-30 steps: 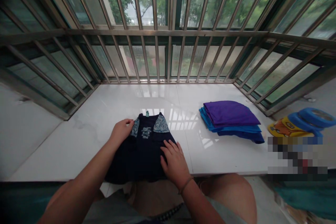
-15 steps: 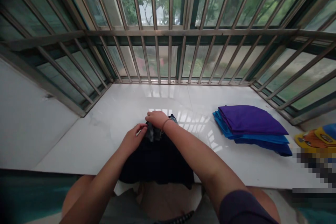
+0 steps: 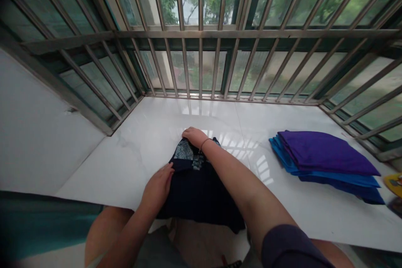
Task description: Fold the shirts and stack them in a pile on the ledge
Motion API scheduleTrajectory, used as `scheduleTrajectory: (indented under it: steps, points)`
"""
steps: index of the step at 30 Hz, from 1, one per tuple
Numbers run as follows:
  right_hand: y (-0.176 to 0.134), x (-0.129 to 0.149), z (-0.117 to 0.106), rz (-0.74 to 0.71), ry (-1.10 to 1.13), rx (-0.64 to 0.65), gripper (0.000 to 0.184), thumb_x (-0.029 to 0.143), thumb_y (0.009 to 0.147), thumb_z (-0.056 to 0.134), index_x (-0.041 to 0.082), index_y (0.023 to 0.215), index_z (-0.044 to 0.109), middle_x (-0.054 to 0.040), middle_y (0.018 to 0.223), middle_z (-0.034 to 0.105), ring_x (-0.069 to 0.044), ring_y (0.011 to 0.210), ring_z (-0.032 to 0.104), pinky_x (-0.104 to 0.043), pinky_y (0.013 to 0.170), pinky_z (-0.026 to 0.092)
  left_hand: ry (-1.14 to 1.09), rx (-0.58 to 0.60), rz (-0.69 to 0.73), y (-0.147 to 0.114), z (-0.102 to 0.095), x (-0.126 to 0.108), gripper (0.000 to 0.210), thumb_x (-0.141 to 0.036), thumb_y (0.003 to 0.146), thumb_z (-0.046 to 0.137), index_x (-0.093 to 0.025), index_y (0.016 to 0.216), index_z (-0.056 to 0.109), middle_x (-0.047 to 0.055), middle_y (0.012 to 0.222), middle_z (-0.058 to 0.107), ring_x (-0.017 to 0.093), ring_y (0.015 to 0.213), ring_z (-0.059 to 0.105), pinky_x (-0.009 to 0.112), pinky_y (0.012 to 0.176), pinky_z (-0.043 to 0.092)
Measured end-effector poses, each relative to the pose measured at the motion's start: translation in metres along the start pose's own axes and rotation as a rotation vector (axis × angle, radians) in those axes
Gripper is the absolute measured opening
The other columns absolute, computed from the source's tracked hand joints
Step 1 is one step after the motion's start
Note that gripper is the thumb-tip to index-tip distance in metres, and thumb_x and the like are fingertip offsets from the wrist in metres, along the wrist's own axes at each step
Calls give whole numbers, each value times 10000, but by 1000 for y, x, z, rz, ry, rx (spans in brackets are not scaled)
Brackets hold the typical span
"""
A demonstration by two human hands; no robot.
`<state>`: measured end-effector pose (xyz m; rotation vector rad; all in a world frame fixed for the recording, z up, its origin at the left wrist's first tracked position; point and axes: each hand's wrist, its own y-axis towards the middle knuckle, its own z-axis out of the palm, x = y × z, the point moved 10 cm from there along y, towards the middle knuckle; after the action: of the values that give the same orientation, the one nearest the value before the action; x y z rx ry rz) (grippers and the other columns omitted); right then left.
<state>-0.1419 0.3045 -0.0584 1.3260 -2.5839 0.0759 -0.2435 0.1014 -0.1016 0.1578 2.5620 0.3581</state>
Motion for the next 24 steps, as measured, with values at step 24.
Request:
scheduleTrajectory:
  steps: [24]
  points:
    - [-147, -126, -17, 756, 225, 249, 317, 498, 944, 830, 181, 940, 853, -36, 858, 805, -185, 814, 736, -268, 705, 478, -21, 386, -289, 205, 30, 13, 324, -492, 776, 874, -193, 856, 774, 63, 826, 774, 271, 866, 731, 314, 751, 507]
